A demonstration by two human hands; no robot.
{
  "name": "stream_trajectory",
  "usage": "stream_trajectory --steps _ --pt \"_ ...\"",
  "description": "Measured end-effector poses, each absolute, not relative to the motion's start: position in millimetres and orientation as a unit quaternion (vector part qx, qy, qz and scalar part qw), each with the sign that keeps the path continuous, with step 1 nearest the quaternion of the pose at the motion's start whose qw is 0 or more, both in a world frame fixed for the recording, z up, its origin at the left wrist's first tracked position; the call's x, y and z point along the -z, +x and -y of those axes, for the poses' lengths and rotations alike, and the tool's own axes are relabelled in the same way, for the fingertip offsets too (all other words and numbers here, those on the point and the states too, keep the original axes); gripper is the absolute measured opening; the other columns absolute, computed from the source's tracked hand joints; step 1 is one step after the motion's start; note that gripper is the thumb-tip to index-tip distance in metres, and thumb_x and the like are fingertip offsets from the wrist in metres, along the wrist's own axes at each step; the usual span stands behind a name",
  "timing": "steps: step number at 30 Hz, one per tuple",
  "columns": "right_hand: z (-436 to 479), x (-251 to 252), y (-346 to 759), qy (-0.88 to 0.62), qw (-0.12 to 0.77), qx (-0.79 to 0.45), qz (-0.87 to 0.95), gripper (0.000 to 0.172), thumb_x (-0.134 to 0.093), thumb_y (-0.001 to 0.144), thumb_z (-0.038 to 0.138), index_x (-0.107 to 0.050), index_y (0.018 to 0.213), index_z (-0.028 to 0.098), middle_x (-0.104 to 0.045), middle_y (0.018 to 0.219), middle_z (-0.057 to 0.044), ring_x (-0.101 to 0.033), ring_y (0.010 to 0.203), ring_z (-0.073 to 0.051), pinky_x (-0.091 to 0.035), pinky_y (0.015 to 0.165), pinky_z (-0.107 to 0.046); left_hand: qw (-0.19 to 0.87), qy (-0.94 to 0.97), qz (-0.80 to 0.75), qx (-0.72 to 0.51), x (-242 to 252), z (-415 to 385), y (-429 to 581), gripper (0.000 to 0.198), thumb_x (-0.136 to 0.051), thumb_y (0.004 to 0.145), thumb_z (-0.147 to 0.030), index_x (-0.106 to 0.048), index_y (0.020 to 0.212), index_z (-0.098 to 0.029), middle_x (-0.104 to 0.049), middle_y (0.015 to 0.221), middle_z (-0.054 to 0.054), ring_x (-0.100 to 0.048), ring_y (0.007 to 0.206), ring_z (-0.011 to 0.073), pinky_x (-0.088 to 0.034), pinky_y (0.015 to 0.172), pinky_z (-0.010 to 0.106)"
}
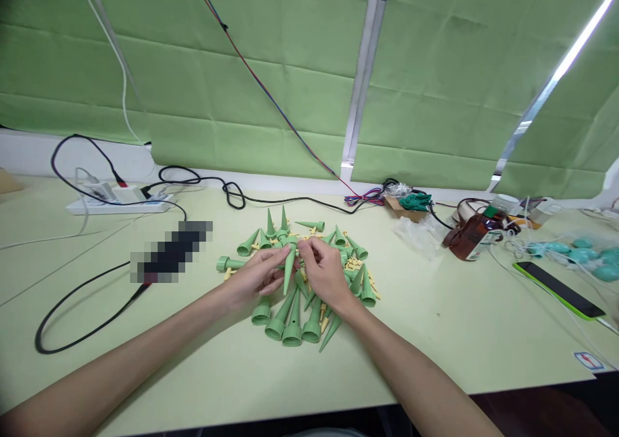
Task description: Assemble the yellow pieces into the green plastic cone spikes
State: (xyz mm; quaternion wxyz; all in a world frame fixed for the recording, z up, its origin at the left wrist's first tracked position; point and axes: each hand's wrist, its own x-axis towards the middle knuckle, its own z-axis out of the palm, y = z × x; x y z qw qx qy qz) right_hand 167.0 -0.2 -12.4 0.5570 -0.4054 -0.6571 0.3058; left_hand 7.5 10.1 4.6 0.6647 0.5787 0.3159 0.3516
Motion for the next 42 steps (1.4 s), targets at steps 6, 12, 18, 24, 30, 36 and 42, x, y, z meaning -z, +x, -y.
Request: stream_trajectory --steps 6,12,18,24,30,36,42 --pt "-1.4 15.2 167.1 -0.418 0.549 -0.300 0.659 0.039 -0.044 0.098 0.047 -0.046 0.069 0.020 -0.039 0.050 0.007 -0.036 0.046 -0.010 -0.030 0.048 -0.024 0.692 0.553 -0.327 -0.330 -6.8 -8.6 5.6 0.040 -0.058 0.088 -0.053 -0.058 0.078 -0.015 -0.042 0.044 -0.007 -0.029 0.030 0.0031 -0.010 0.030 0.016" --pt "-2.6 17.0 166.6 -0.421 0.547 -0.298 0.659 0.040 -0.044 0.098 0.046 -0.046 0.068 0.020 -0.039 0.050 0.007 -0.036 0.047 -0.010 -0.029 0.050 -0.024 0.719 0.528 -0.308 -0.329 -3.0 -11.7 4.6 0.039 -0.059 0.088 -0.053 -0.060 0.084 -0.014 -0.045 0.042 -0.006 -0.031 0.027 0.0033 -0.012 0.027 0.015" --pt "-2.8 17.7 166.4 -0.423 0.543 -0.292 0.664 0.040 -0.043 0.098 0.046 -0.046 0.068 0.020 -0.039 0.051 0.006 -0.036 0.049 -0.010 -0.029 0.050 -0.024 0.729 0.510 -0.308 -0.337 -1.0 -12.7 4.5 0.037 -0.060 0.088 -0.051 -0.059 0.083 -0.015 -0.046 0.044 -0.006 -0.034 0.027 0.0037 -0.016 0.027 0.014" --pt "-3.6 19.6 165.6 -0.422 0.545 -0.294 0.662 0.041 -0.043 0.099 0.046 -0.044 0.067 0.020 -0.040 0.053 0.006 -0.037 0.049 -0.010 -0.028 0.050 -0.024 0.730 0.495 -0.318 -0.346 -2.4 -12.2 4.4 0.036 -0.064 0.085 -0.050 -0.057 0.082 -0.015 -0.057 0.058 -0.001 -0.042 0.030 0.0039 -0.019 0.026 0.013" --pt "-3.5 20.3 165.2 -0.420 0.544 -0.298 0.662 0.041 -0.043 0.099 0.046 -0.044 0.067 0.020 -0.040 0.053 0.005 -0.038 0.050 -0.010 -0.029 0.050 -0.025 0.727 0.500 -0.314 -0.350 -2.3 -12.4 4.7 0.036 -0.064 0.085 -0.050 -0.057 0.082 -0.015 -0.054 0.056 -0.002 -0.043 0.032 0.0043 -0.018 0.026 0.013" --pt "-4.7 21.0 165.5 -0.425 0.541 -0.288 0.667 0.042 -0.041 0.099 0.047 -0.041 0.066 0.021 -0.038 0.054 0.005 -0.038 0.051 -0.011 -0.029 0.050 -0.025 0.665 0.577 -0.321 -0.349 -2.0 -12.9 4.7 0.040 -0.060 0.087 -0.052 -0.054 0.074 -0.015 -0.047 0.046 -0.005 -0.038 0.030 0.0044 -0.021 0.028 0.015" --pt "-3.0 20.7 165.2 -0.420 0.553 -0.300 0.654 0.043 -0.042 0.097 0.049 -0.037 0.064 0.022 -0.035 0.053 0.005 -0.036 0.050 -0.011 -0.029 0.049 -0.025 0.526 0.690 -0.345 -0.358 -3.0 -13.0 1.0 0.044 -0.055 0.089 -0.054 -0.046 0.066 -0.017 -0.045 0.044 -0.005 -0.041 0.035 0.0078 -0.029 0.036 0.020"
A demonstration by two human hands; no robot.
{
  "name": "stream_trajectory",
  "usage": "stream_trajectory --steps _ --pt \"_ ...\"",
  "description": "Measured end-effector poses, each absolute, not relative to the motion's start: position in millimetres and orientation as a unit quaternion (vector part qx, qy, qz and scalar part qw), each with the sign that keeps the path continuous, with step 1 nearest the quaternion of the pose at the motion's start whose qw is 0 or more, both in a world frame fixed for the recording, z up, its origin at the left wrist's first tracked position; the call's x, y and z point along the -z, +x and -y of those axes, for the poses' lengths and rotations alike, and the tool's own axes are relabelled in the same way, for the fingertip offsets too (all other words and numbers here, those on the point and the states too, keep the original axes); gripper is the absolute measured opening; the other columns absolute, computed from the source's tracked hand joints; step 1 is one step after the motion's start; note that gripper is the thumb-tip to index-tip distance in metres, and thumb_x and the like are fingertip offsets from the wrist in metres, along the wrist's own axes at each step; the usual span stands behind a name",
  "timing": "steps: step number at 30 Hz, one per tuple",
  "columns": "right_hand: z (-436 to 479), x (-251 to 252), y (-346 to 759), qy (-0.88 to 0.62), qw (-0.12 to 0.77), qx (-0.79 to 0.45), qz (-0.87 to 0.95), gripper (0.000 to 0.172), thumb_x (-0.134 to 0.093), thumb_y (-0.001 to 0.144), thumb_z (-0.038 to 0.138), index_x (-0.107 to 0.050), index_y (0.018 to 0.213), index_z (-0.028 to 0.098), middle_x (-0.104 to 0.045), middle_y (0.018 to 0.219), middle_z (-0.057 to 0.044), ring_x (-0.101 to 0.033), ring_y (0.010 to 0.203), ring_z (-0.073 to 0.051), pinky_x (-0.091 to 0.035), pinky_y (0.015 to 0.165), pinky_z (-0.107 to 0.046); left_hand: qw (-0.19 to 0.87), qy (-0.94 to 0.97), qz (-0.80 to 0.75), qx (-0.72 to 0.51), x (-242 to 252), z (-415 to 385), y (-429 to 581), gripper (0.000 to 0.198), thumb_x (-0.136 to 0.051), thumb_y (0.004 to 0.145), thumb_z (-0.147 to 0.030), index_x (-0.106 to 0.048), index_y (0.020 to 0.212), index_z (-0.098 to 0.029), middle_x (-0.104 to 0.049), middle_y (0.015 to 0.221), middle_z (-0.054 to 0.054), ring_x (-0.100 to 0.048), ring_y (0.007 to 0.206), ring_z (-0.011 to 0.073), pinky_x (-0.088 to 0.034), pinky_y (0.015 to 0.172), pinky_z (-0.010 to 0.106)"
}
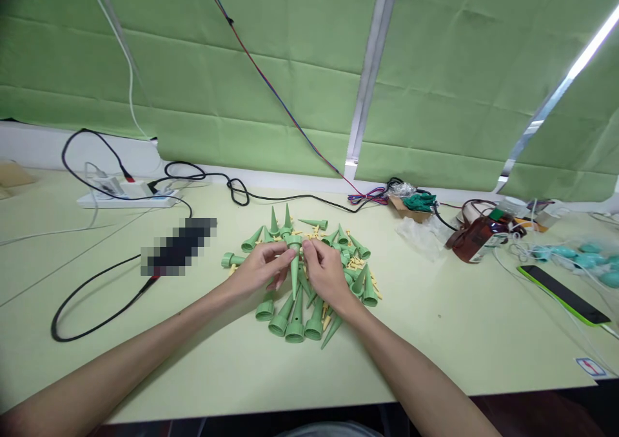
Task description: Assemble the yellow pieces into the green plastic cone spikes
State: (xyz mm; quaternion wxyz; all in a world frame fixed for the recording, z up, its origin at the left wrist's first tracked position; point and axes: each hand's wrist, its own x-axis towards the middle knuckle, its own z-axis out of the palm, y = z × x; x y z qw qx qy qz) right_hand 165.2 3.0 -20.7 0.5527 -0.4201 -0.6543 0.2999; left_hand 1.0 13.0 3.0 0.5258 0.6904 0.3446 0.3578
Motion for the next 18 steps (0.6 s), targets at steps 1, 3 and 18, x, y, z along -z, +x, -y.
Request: stream_trajectory --steps 1,3,18 --pt "-2.3 20.7 165.2 -0.416 0.557 -0.306 0.650 0.043 -0.042 0.097 0.049 -0.037 0.064 0.022 -0.035 0.053 0.005 -0.035 0.049 -0.011 -0.029 0.048 -0.025 0.504 0.707 -0.347 -0.355 -3.8 -12.8 0.4 0.043 -0.055 0.089 -0.054 -0.046 0.066 -0.018 -0.043 0.043 -0.006 -0.041 0.036 0.0081 -0.029 0.038 0.021" --pt "-0.7 20.7 165.1 -0.406 0.563 -0.322 0.644 0.043 -0.042 0.098 0.049 -0.036 0.064 0.022 -0.034 0.052 0.006 -0.035 0.048 -0.011 -0.028 0.048 -0.025 0.454 0.737 -0.350 -0.358 -5.1 -12.2 -0.3 0.042 -0.054 0.090 -0.051 -0.045 0.067 -0.018 -0.041 0.046 -0.006 -0.042 0.040 0.0086 -0.030 0.041 0.021" --pt "7.8 19.1 160.2 -0.391 0.574 -0.351 0.628 0.050 -0.040 0.099 0.048 -0.039 0.057 0.021 -0.037 0.046 0.005 -0.034 0.043 -0.010 -0.028 0.044 -0.026 0.055 0.878 -0.222 -0.420 3.3 -7.9 -7.2 0.034 -0.054 0.093 -0.019 -0.054 0.127 -0.023 -0.059 0.105 0.008 -0.058 0.084 0.0160 -0.048 0.066 0.025"
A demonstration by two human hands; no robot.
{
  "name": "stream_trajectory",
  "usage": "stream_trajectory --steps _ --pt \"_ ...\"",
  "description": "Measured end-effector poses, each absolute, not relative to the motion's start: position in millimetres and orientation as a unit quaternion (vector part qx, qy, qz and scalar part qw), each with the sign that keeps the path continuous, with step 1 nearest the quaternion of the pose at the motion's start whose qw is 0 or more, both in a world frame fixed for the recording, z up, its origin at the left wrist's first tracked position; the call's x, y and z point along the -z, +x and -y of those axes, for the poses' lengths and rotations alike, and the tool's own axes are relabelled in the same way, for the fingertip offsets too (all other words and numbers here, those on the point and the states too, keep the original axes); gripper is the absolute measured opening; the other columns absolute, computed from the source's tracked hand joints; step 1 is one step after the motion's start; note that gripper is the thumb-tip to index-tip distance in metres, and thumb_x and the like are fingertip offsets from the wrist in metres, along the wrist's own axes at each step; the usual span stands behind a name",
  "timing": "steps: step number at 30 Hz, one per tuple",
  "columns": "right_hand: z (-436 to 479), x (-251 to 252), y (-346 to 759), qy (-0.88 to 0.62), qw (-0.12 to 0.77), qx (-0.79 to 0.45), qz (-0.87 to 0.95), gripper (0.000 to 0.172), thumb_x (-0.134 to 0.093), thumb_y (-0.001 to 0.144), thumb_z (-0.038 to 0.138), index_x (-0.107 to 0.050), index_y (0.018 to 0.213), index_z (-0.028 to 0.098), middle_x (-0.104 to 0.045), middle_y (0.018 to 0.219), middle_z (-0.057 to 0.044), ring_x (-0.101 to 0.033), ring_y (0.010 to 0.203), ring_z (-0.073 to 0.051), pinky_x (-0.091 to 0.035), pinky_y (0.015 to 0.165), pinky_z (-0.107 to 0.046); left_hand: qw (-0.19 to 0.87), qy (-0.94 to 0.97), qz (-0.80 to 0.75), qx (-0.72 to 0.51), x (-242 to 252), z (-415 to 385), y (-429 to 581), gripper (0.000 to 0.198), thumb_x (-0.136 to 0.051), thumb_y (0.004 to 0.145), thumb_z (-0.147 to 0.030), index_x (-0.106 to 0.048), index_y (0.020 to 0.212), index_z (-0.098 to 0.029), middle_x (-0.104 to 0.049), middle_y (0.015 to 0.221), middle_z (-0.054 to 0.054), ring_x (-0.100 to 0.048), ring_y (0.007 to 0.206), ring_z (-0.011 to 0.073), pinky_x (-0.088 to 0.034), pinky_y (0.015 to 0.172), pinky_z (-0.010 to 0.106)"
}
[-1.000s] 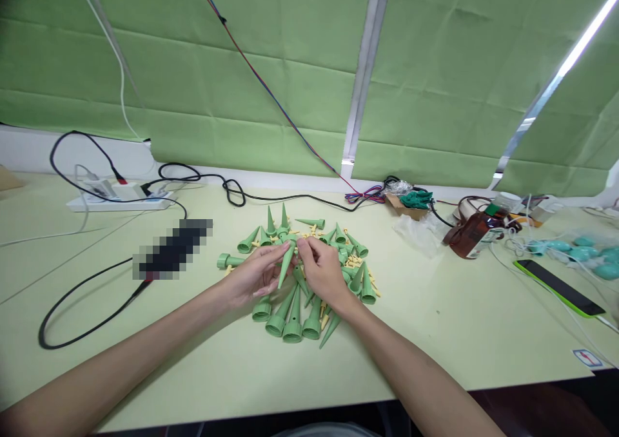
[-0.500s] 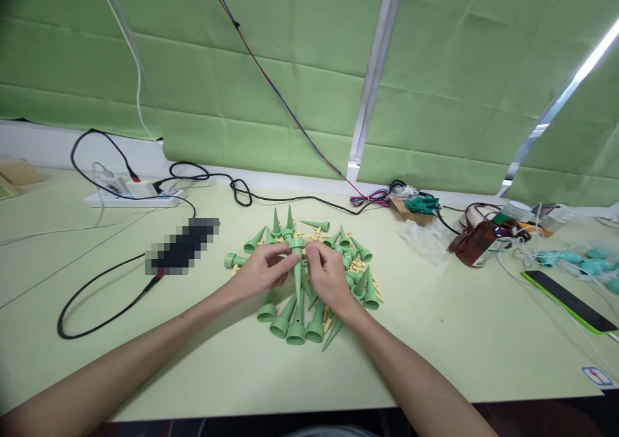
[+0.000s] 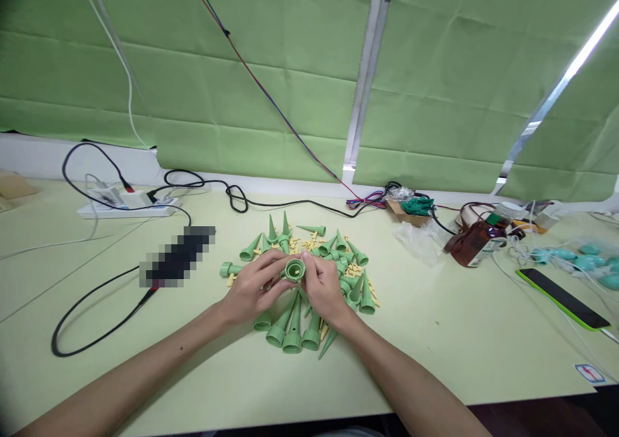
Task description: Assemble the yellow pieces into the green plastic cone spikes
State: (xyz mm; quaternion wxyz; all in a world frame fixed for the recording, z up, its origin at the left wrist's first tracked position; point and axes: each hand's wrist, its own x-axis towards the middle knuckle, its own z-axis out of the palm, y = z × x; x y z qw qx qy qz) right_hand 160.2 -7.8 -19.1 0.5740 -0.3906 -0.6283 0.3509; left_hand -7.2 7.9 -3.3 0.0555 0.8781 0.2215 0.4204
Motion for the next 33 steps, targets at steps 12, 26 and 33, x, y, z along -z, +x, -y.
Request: stream_trajectory --steps 12,26,33 --pt "3.9 18.9 162.3 -0.404 0.569 -0.296 0.653 0.047 -0.041 0.099 0.045 -0.030 0.059 0.021 -0.028 0.051 0.005 -0.028 0.047 -0.010 -0.024 0.046 -0.026 -0.086 0.875 -0.242 -0.410 18.4 -16.6 -10.1 0.046 -0.039 0.092 -0.006 -0.048 0.132 -0.027 -0.053 0.095 0.006 -0.052 0.066 0.0114 -0.041 0.057 0.022" --pt "-0.2 16.5 167.8 -0.401 0.575 -0.296 0.649 0.046 -0.041 0.097 0.052 -0.035 0.063 0.022 -0.034 0.055 0.004 -0.033 0.051 -0.011 -0.029 0.049 -0.025 0.242 0.808 -0.349 -0.408 2.9 -4.2 -0.7 0.040 -0.024 0.103 -0.034 -0.041 0.070 -0.019 -0.046 0.067 0.001 -0.044 0.065 0.0154 -0.036 0.064 0.029" --pt "2.3 14.1 166.9 -0.382 0.529 -0.285 0.702 0.043 -0.041 0.099 0.046 -0.038 0.064 0.021 -0.037 0.056 0.004 -0.036 0.052 -0.011 -0.030 0.051 -0.025 0.299 0.802 -0.341 -0.388 2.3 -3.7 -0.2 0.043 -0.029 0.101 -0.042 -0.043 0.068 -0.019 -0.044 0.067 0.000 -0.043 0.065 0.0153 -0.035 0.062 0.028"
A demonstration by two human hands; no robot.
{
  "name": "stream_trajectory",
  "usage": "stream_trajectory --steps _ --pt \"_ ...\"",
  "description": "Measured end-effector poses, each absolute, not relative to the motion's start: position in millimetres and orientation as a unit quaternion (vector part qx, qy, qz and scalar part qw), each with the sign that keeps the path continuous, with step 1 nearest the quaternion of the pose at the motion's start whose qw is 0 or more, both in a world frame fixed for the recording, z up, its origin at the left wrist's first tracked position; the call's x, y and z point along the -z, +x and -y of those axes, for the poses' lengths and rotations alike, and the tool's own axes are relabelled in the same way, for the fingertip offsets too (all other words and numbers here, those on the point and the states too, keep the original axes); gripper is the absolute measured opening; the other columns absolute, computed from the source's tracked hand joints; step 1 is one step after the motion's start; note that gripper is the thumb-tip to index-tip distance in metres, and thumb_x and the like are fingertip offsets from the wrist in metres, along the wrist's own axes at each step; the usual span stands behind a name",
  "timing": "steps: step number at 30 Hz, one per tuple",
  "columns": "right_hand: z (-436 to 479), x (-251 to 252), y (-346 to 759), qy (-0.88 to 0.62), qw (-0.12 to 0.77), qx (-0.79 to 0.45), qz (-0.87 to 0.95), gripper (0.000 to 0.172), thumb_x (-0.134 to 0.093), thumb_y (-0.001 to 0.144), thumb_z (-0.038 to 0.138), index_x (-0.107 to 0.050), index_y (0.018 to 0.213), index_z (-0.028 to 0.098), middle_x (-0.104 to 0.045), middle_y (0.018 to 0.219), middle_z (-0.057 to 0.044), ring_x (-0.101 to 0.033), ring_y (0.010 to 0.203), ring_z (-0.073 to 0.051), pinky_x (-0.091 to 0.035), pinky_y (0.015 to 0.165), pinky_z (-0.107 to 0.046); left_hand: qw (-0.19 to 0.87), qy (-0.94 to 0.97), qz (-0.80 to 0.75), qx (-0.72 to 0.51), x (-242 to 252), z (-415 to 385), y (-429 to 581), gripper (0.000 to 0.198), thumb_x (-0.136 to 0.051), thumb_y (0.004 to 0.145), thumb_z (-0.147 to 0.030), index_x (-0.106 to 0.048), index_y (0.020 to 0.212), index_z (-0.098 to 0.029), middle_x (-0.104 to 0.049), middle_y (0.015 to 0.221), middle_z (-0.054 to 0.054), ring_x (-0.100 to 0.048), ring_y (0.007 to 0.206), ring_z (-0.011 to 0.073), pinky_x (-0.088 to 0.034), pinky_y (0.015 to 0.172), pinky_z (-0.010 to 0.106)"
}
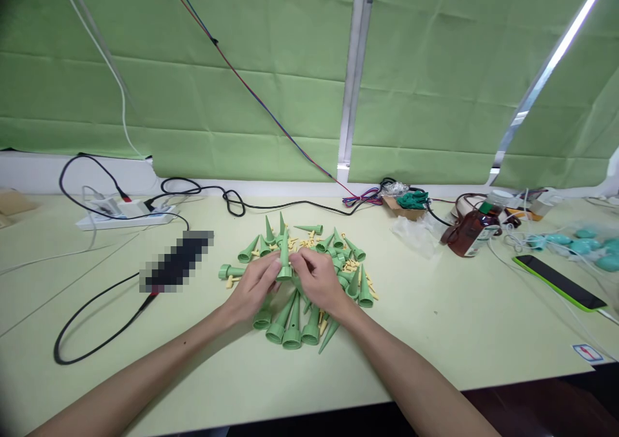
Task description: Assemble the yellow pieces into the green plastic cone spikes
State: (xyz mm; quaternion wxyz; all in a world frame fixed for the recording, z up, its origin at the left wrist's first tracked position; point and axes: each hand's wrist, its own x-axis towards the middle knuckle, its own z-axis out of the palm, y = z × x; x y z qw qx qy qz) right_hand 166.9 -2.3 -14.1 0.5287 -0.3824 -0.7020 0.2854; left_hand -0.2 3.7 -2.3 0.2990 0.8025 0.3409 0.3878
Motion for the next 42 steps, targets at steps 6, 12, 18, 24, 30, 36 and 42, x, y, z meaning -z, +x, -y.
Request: stream_trajectory --steps 6,12,18,24,30,36,42 --pt "0.9 15.0 166.3 -0.385 0.524 -0.286 0.704 0.039 -0.040 0.099 0.044 -0.036 0.068 0.022 -0.032 0.057 0.006 -0.032 0.052 -0.011 -0.028 0.051 -0.025 0.221 0.830 -0.332 -0.390 3.3 -3.4 -0.2 0.028 -0.040 0.098 -0.040 -0.049 0.084 -0.018 -0.049 0.079 0.003 -0.047 0.073 0.0172 -0.039 0.067 0.029" --pt "-0.3 11.0 166.6 -0.395 0.524 -0.253 0.710 0.043 -0.038 0.099 0.042 -0.032 0.063 0.021 -0.030 0.056 0.005 -0.029 0.052 -0.011 -0.026 0.052 -0.026 0.179 0.841 -0.329 -0.389 7.7 -5.8 -1.4 0.022 -0.046 0.096 -0.035 -0.049 0.082 -0.018 -0.046 0.081 0.003 -0.043 0.067 0.0140 -0.039 0.059 0.027" --pt "-2.7 12.4 166.0 -0.408 0.527 -0.237 0.707 0.047 -0.039 0.099 0.040 -0.033 0.057 0.020 -0.030 0.052 0.004 -0.028 0.049 -0.010 -0.024 0.051 -0.027 0.170 0.857 -0.299 -0.385 14.3 -7.3 -1.8 0.014 -0.048 0.095 -0.026 -0.058 0.104 -0.020 -0.050 0.110 0.007 -0.040 0.052 0.0053 -0.039 0.051 0.024" --pt "-4.8 16.1 165.8 -0.419 0.524 -0.268 0.691 0.048 -0.038 0.099 0.044 -0.034 0.058 0.020 -0.033 0.052 0.004 -0.030 0.050 -0.011 -0.026 0.050 -0.026 0.129 0.862 -0.296 -0.391 17.2 -9.8 -2.8 0.033 -0.047 0.094 -0.019 -0.055 0.126 -0.026 -0.048 0.117 0.008 -0.043 0.055 0.0051 -0.042 0.054 0.023" --pt "-3.4 14.3 165.7 -0.407 0.517 -0.290 0.695 0.043 -0.034 0.100 0.046 -0.041 0.066 0.021 -0.041 0.056 0.003 -0.037 0.052 -0.012 -0.031 0.052 -0.026 0.119 0.851 -0.321 -0.398 15.8 -11.7 -3.2 0.035 -0.045 0.094 -0.014 -0.056 0.124 -0.028 -0.048 0.117 0.007 -0.044 0.054 0.0044 -0.045 0.058 0.024" --pt "-4.8 11.2 170.4 -0.413 0.522 -0.280 0.692 0.041 -0.037 0.100 0.046 -0.042 0.068 0.020 -0.039 0.058 0.004 -0.037 0.052 -0.011 -0.031 0.052 -0.025 0.154 0.814 -0.362 -0.428 9.6 -9.1 0.8 0.035 -0.049 0.093 -0.021 -0.046 0.128 -0.024 -0.050 0.116 0.008 -0.049 0.062 0.0085 -0.046 0.061 0.025" --pt "-6.7 8.9 175.8 -0.400 0.528 -0.305 0.684 0.041 -0.039 0.100 0.048 -0.043 0.070 0.020 -0.039 0.057 0.005 -0.037 0.051 -0.010 -0.031 0.052 -0.024 0.281 0.777 -0.381 -0.414 1.9 -10.7 2.0 0.038 -0.036 0.100 -0.040 -0.048 0.072 -0.017 -0.046 0.067 -0.001 -0.042 0.058 0.0110 -0.036 0.056 0.025"
